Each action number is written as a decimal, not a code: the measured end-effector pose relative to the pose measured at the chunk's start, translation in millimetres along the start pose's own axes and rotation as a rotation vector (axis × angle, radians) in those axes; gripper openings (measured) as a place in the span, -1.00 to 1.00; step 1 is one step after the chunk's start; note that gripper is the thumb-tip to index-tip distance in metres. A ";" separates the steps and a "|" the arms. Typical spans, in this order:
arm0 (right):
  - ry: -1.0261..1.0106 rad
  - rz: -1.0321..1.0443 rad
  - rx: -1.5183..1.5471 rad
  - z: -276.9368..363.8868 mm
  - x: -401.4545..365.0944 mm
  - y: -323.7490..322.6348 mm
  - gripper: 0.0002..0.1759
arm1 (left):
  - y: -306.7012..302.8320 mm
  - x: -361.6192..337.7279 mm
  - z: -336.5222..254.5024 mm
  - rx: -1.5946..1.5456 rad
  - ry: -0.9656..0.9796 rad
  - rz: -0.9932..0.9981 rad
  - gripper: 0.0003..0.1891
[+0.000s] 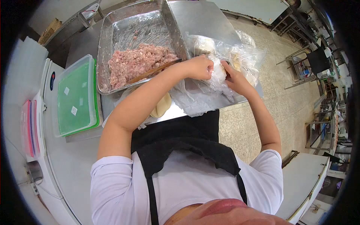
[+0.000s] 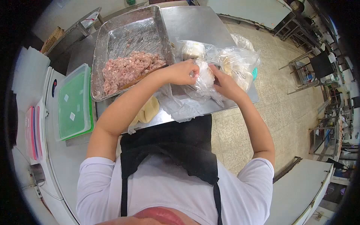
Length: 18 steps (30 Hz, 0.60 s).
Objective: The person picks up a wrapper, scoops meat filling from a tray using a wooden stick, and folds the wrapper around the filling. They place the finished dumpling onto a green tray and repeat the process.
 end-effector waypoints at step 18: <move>-0.369 -0.230 -0.645 21.4 40.1 10.2 -0.31 | -19.9 -33.0 -35.0 0.150 0.207 -0.105 -0.79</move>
Point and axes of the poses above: each hand's wrist, its own x-axis towards the middle knuckle, its own y-axis out of the palm, z = x × y, the point moved 8 cm from there along x, towards the middle knuckle, and after that the axes turned 12 degrees about -x, right-handed, at the moved point
